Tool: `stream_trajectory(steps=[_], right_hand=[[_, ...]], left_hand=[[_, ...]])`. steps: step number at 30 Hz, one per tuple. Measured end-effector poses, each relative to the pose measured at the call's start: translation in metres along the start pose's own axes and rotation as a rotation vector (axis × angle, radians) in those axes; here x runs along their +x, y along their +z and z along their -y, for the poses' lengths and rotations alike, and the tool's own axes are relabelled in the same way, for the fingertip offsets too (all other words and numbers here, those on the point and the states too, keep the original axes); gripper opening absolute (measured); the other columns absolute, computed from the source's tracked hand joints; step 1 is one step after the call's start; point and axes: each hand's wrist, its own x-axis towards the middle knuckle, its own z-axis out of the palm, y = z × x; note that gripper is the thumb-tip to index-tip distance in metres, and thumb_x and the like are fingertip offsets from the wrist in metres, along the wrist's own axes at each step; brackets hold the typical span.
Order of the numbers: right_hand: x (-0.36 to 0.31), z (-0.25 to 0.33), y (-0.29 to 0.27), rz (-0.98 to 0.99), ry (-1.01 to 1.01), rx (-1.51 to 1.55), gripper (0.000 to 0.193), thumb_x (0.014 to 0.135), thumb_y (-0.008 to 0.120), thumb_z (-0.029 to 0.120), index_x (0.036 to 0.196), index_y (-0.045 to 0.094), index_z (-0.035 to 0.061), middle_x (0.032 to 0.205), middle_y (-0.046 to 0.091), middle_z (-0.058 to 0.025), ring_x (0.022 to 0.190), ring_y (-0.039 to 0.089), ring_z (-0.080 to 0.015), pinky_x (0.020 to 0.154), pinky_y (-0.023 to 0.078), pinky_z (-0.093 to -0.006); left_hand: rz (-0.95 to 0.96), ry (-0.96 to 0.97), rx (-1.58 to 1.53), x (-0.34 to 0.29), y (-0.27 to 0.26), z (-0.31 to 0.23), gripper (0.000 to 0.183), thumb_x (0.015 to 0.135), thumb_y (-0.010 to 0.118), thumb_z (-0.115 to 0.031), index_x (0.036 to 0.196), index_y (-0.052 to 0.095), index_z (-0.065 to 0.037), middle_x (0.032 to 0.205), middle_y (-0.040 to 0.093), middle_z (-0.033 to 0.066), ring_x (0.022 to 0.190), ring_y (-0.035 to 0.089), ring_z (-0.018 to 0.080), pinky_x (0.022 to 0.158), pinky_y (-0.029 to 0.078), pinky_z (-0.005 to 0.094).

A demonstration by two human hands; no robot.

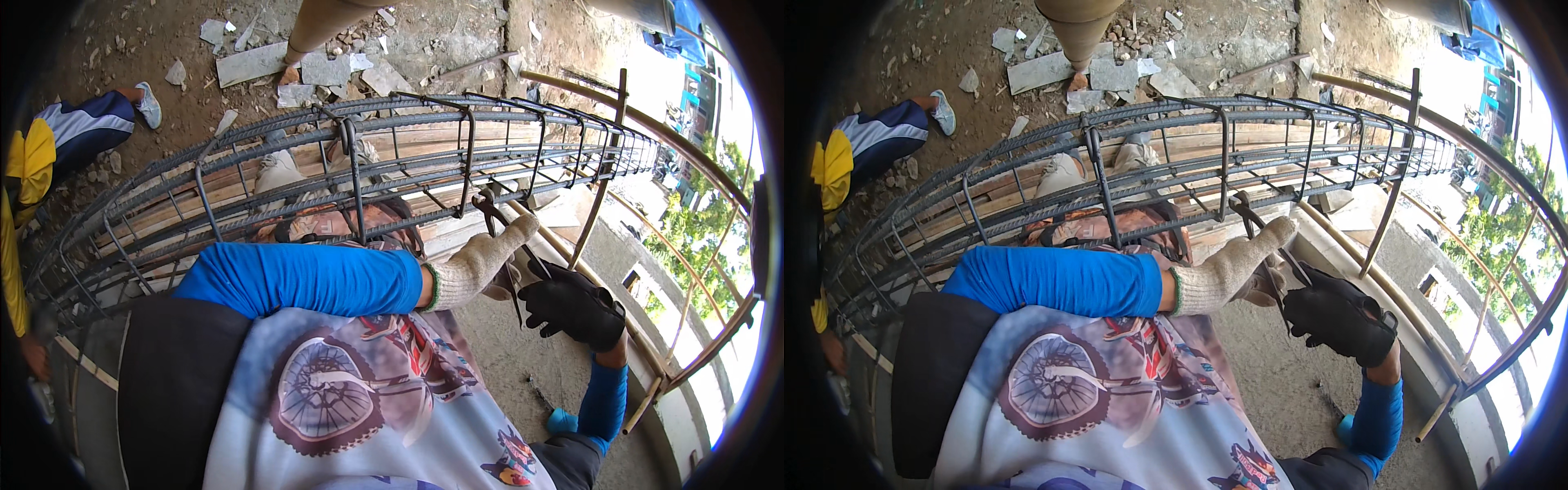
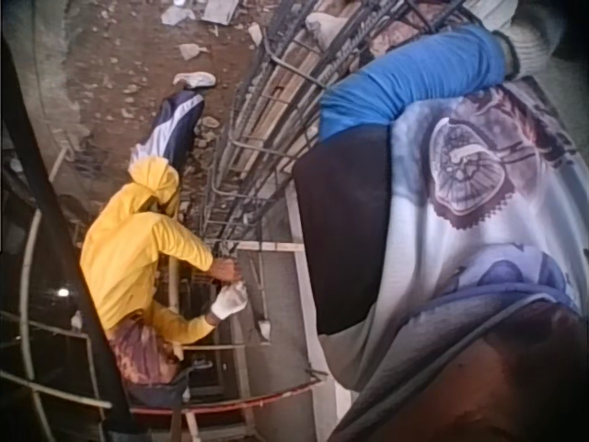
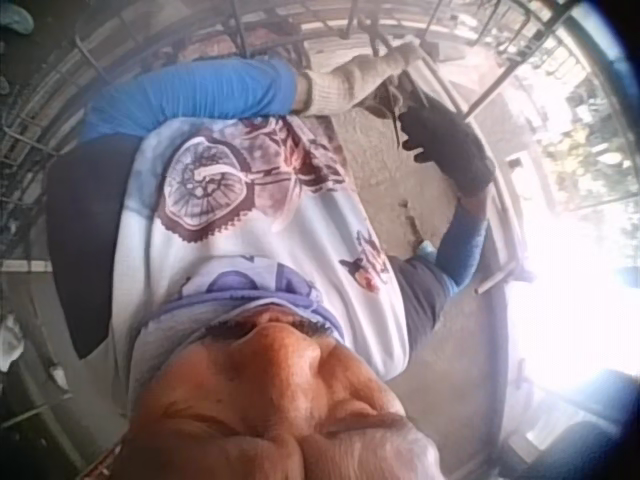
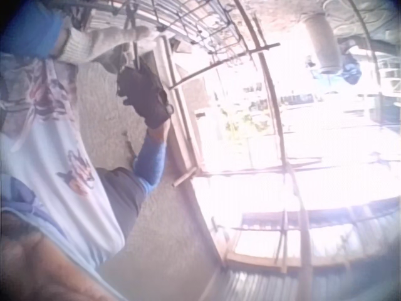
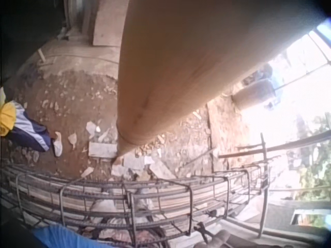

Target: The person assembles a cylindrical rebar cage by hand, positioning and tying intersecting steel bars with wire. The worker uses pliers to twist and secure the wire at multiple joints along the cage. Another worker is visible in the background, but the camera wearer performs the tying throughout.

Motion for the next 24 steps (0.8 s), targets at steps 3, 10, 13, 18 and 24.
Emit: stream_trajectory(steps=[3, 10, 13, 18, 24], right_hand=[[-0.004, -0.002, 0.002, 0.021, -0.035, 0.028, 0.061, 0.107, 0.058, 0.027, 0.159, 0.038, 0.0023, 0.132, 0.070, -0.0135, 0.104, 0.073, -0.0235, 0.078, 0.063, -0.0341], [0.008, -0.024, -0.019, 0.103, -0.216, 0.053, 0.058, 0.108, 0.058, 0.027, 0.156, 0.042, -0.0023, 0.134, 0.069, -0.0114, 0.111, 0.068, -0.0178, 0.086, 0.058, -0.0292], [0.016, -0.037, -0.036, 0.111, -0.256, -0.011, 0.055, 0.108, 0.059, 0.027, 0.152, 0.048, -0.0041, 0.135, 0.068, -0.0108, 0.113, 0.066, -0.0143, 0.092, 0.055, -0.0271], [0.037, -0.048, -0.028, 0.130, -0.195, 0.638, 0.048, 0.107, 0.056, 0.017, 0.148, 0.052, -0.0075, 0.140, 0.066, -0.0127, 0.118, 0.065, -0.0165, 0.097, 0.053, -0.0291], [0.037, -0.041, -0.002, -0.112, -1.084, -0.332, 0.049, 0.103, 0.060, 0.012, 0.148, 0.053, -0.0059, 0.144, 0.063, -0.0160, 0.122, 0.063, -0.0167, 0.099, 0.052, -0.0304]], left_hand=[[0.106, -0.005, 0.005, 0.004, -0.003, 0.003, 0.092, 0.080, 0.066, -0.086, 0.118, 0.068, -0.003, 0.090, 0.070, 0.0075, 0.079, 0.073, 0.0188, 0.063, 0.063, 0.0346], [0.024, 0.148, 0.219, -0.002, -0.015, -0.005, 0.087, 0.086, 0.066, -0.079, 0.132, 0.064, -0.004, 0.105, 0.071, 0.0081, 0.094, 0.072, 0.0164, 0.071, 0.061, 0.0311], [0.122, 0.255, 0.274, -0.009, -0.017, -0.009, 0.081, 0.085, 0.072, -0.073, 0.126, 0.065, -0.004, 0.108, 0.068, 0.0050, 0.100, 0.067, 0.0144, 0.080, 0.060, 0.0314], [0.151, 0.254, 0.254, -0.028, -0.034, -0.013, 0.052, 0.098, 0.072, -0.049, 0.125, 0.066, -0.006, 0.116, 0.071, 0.0059, 0.112, 0.068, 0.0149, 0.087, 0.059, 0.0304], [-0.039, 0.311, 0.392, -0.060, -0.048, -0.018, 0.050, 0.103, 0.066, -0.044, 0.132, 0.060, -0.003, 0.121, 0.068, 0.0120, 0.112, 0.067, 0.0193, 0.089, 0.059, 0.0315]])
